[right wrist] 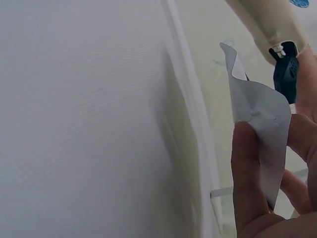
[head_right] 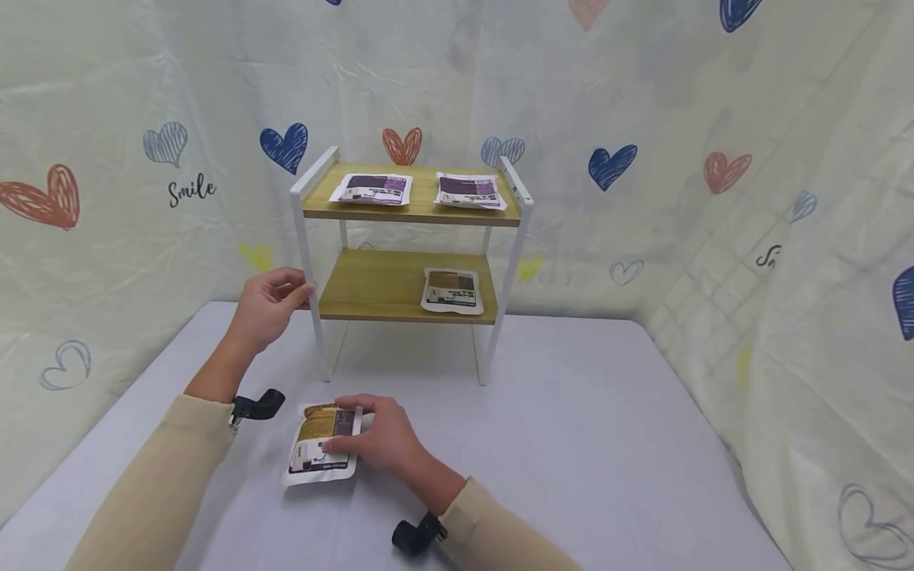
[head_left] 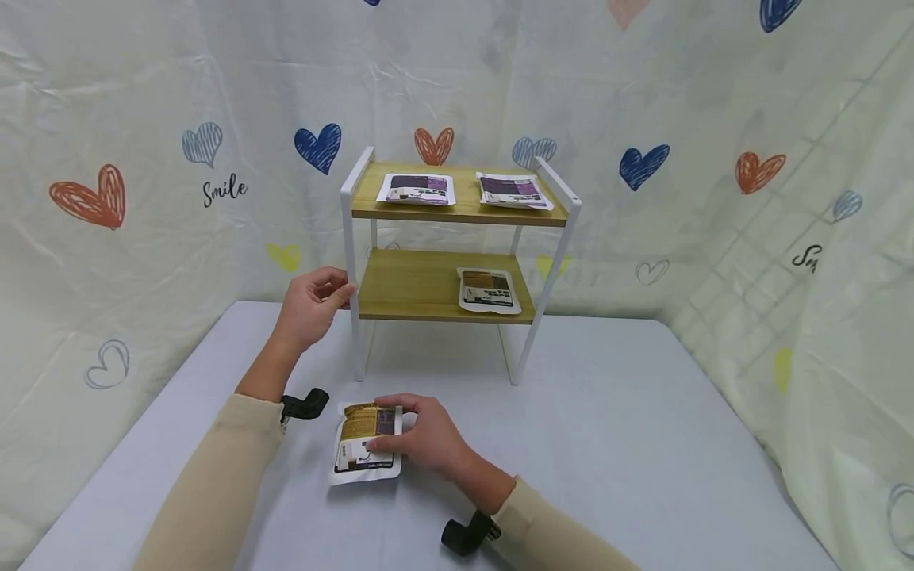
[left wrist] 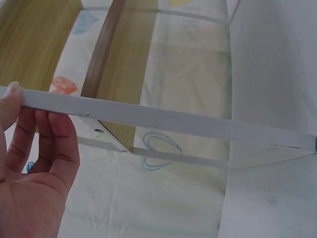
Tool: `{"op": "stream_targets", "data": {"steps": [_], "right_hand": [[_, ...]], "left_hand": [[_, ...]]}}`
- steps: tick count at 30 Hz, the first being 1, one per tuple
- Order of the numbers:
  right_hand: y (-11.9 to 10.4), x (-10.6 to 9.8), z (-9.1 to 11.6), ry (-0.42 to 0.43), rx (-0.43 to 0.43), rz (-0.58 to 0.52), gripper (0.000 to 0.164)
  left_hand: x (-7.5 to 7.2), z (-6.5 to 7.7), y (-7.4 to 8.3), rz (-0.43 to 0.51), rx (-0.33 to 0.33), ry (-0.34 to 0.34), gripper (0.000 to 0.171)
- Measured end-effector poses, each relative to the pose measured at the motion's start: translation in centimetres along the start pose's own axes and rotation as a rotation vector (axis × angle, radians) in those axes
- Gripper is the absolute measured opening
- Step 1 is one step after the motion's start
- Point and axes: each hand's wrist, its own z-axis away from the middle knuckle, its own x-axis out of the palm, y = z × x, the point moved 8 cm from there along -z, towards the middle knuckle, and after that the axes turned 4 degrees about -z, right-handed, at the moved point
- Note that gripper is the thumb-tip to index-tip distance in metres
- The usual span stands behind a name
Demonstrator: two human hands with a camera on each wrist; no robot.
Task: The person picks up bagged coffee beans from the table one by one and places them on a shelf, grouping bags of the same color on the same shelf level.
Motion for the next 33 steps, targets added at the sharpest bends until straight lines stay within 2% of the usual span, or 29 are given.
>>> {"op": "stream_targets", "data": {"steps": [26,33], "right_hand": [[-1.7,-3.2,-2.1,0.017,-0.022,-0.249,0.059],[-2.7,-4.3,-2.5,0.011,-0.05,-0.304,0.06]], "left_hand": [[0.1,0.0,-0.1,0.007,0.002,0.001,0.03],[0.1,0.0,-0.2,0.006,-0.003,-0.002,0.032]]}}
